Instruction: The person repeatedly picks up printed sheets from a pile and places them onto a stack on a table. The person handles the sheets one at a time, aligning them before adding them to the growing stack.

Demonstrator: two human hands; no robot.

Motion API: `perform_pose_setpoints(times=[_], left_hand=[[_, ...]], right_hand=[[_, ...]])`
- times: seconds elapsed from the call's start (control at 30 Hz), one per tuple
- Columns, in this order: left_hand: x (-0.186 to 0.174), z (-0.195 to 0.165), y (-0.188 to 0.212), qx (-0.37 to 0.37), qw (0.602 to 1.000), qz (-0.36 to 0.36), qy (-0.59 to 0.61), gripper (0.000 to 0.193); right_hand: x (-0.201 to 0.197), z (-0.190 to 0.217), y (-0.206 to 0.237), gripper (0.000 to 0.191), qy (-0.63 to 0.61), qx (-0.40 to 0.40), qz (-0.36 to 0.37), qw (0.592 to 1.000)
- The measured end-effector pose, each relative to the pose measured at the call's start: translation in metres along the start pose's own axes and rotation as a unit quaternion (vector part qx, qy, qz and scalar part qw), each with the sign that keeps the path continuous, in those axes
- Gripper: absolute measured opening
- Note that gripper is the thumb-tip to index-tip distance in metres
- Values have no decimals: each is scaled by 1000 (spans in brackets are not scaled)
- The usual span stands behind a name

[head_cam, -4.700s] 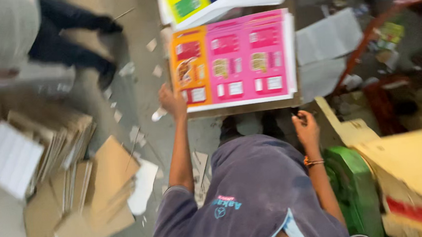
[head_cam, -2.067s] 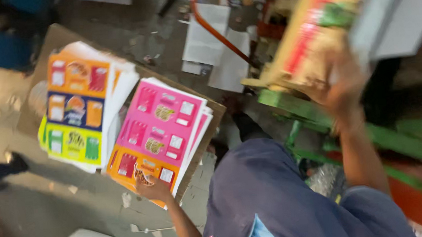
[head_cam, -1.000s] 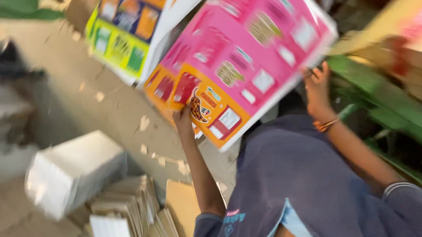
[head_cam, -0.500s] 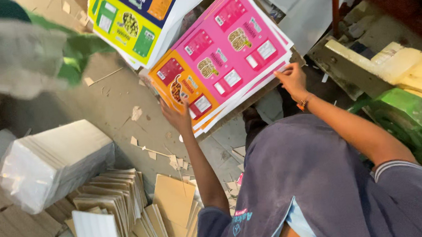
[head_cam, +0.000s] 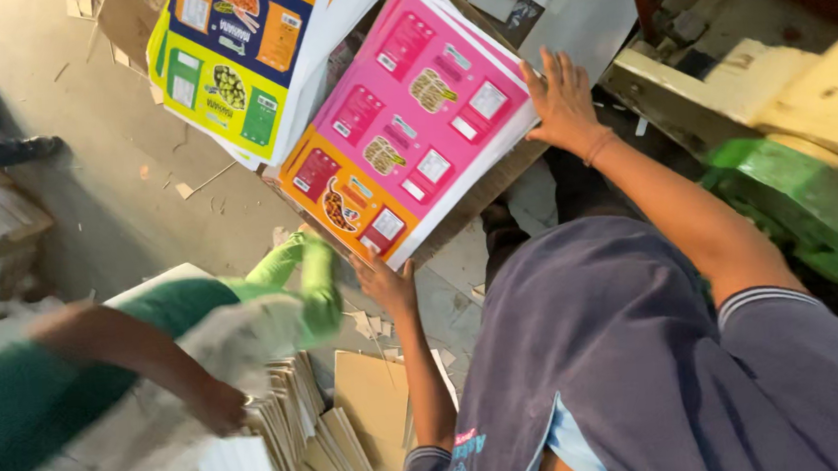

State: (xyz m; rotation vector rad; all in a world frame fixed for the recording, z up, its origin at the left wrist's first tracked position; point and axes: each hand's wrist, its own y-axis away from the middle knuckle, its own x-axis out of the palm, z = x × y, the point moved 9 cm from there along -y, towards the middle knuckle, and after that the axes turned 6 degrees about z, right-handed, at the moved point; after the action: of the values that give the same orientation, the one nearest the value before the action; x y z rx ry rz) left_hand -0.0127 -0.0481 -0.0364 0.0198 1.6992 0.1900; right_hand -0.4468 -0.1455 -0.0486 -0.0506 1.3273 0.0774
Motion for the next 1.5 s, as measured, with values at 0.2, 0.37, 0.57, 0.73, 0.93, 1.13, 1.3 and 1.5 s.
perform_pose_setpoints(times=[0.2,0.37,0.57,0.73,0.93,1.13,1.3,1.5], left_hand=[[2,7,-2,-19,989,45,139,114],[-20,-17,-6,-19,998,47,-47,118],[-25,-105,-35,1,985,70,158,93],[8,-335,-44,241,899,175,320,70],[31,-375,-52,6,720,274,637,45],[-52,-170,-82,100,811,67,573,51],[-83,-41,-82,-9,879,-63,472,60],[-72,9,-106,-113,928,-111,337,74]], right_hand=[[24,9,-4,95,-29,-33,127,991],[-76,17,74,66,-64,-46,-85,993],[-269,-247,206,44,-152,288,-506,799],[-209,-342,157,46,-154,446,-290,833],[-34,-121,162,50,-698,221,-5,681],[20,-76,205,37,-825,424,-150,341],[39,-52,108,30,-801,363,-160,448],[-17,-3,19,33,-469,199,-193,839]])
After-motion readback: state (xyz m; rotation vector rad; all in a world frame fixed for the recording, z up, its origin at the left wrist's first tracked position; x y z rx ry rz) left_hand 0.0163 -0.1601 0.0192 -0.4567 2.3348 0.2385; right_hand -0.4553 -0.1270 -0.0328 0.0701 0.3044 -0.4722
